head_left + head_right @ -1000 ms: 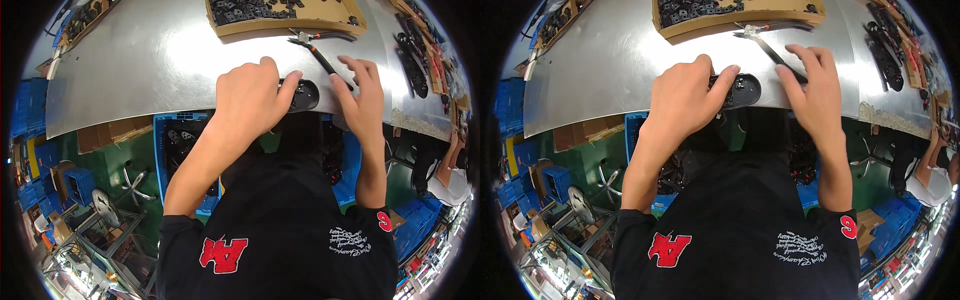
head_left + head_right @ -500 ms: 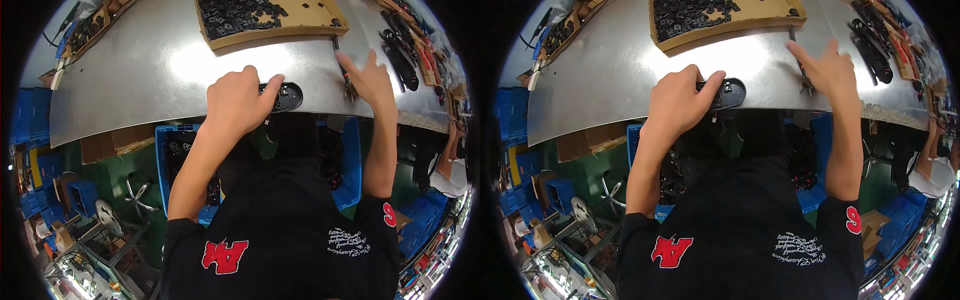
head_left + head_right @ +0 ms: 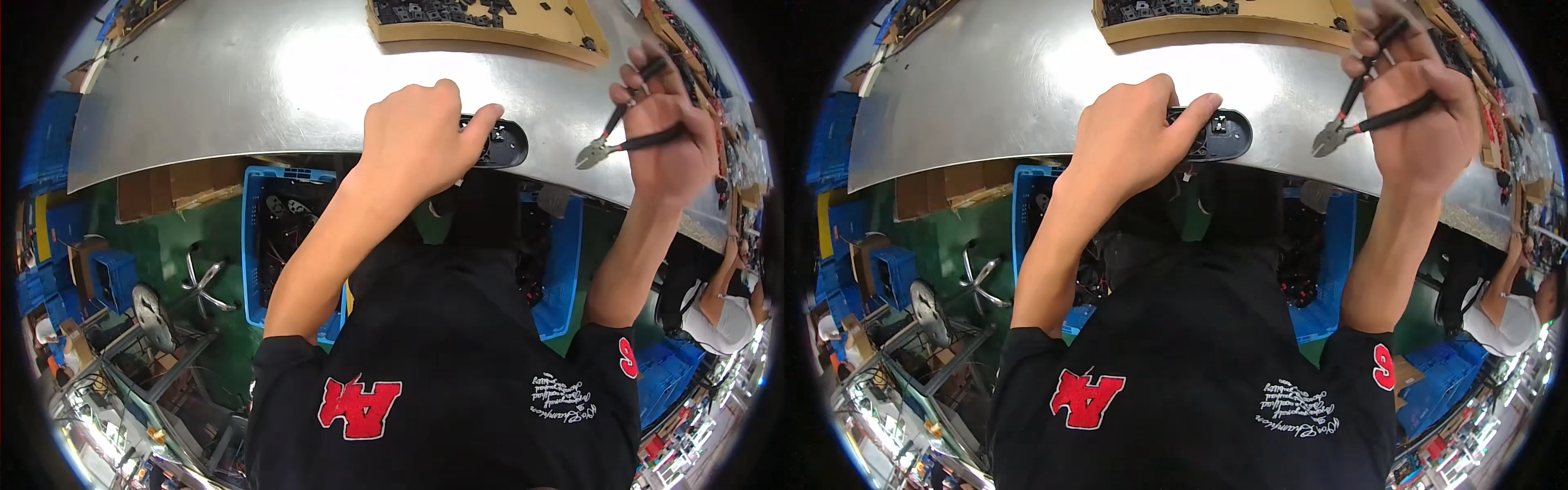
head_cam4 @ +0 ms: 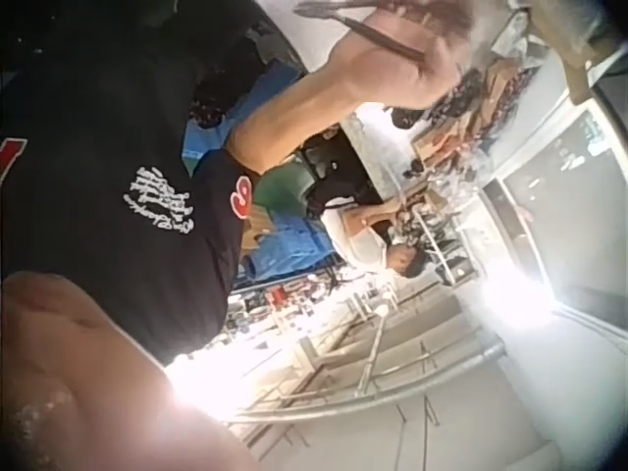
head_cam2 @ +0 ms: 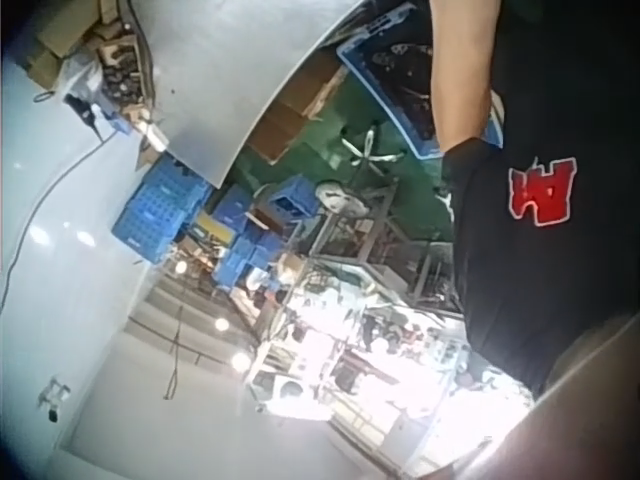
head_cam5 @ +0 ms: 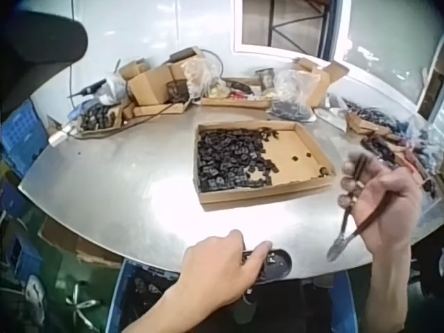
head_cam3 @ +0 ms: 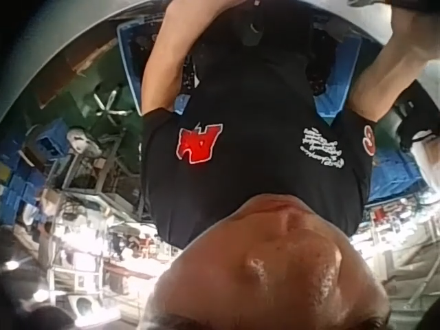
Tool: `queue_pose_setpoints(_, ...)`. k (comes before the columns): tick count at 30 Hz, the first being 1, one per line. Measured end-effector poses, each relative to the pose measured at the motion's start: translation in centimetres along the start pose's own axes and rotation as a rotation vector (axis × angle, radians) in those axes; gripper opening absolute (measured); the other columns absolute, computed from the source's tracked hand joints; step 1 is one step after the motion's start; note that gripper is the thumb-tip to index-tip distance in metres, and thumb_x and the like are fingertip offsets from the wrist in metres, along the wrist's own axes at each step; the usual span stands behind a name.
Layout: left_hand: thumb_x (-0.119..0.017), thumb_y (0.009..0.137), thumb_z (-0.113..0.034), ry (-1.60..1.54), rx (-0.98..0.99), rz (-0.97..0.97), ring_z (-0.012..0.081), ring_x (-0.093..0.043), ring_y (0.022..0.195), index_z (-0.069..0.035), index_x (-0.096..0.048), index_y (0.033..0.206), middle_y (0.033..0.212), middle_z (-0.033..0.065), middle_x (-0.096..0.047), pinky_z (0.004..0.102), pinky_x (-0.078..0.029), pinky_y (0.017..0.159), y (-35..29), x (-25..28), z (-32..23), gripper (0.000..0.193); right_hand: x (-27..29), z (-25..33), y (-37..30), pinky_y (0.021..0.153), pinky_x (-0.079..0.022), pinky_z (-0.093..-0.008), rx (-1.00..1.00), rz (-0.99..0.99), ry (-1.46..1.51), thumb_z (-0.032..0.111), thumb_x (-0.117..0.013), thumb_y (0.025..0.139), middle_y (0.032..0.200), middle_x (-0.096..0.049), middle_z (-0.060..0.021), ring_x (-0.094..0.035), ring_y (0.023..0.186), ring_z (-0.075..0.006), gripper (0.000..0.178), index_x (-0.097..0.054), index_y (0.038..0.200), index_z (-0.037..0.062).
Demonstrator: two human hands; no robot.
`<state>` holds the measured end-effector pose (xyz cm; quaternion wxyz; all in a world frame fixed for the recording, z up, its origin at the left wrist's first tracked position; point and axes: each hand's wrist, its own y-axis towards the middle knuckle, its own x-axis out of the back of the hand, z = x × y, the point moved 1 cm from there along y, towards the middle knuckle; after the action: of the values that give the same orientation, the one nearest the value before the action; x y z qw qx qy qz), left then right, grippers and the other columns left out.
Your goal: Assembling electronic components and sorting handheld devices at a factory workstation.
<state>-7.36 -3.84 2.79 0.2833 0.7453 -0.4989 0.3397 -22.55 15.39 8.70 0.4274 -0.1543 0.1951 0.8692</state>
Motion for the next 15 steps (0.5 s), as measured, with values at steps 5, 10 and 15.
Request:
queue_pose_setpoints(5,-0.062,0.087,-0.041,0.071,-0.039,-0.041,0.0346,-0.064,0.057,0.002,-0.06,0.067,0.058,0.0178,-0.061,0.0429,-0.05,0.052,-0.1,-0.4,0.1,0.048,-2.4,-1.7,1.1,0.076,-0.037,-0.0348,0.019,0.318,0.024,0.044,-0.046,0.088,0.102,-0.048,-0.0118,-0.046,0.085,-0.0214,0.059,-0.048,0.119,-0.0058)
queue_pose_setpoints(10,-0.063,0.087,-0.04,0.029,-0.032,-0.002,0.035,-0.064,0.058,0.002,-0.061,0.068,0.058,0.0182,-0.061,0.0431,-0.049,0.052,0.1,-0.5,-0.3,0.046,-4.1,-2.6,1.6,0.072,-0.03,-0.0298,0.067,0.684,0.044,0.058,-0.044,0.09,0.09,-0.04,-0.0038,-0.036,0.08,-0.0152,0.061,-0.049,0.111,0.0008)
queue_pose_setpoints(15,-0.065,0.086,-0.039,0.021,-0.02,-0.014,0.0345,-0.064,0.057,0.001,-0.061,0.068,0.058,0.0174,-0.061,0.0424,-0.049,0.051,-0.3,-0.5,-0.2,0.044,-5.5,-3.5,1.0,0.07,-0.029,-0.029,0.057,0.752,0.012,0.06,-0.043,0.091,0.087,-0.04,-0.0027,-0.035,0.078,-0.0138,0.059,-0.049,0.106,0.0033)
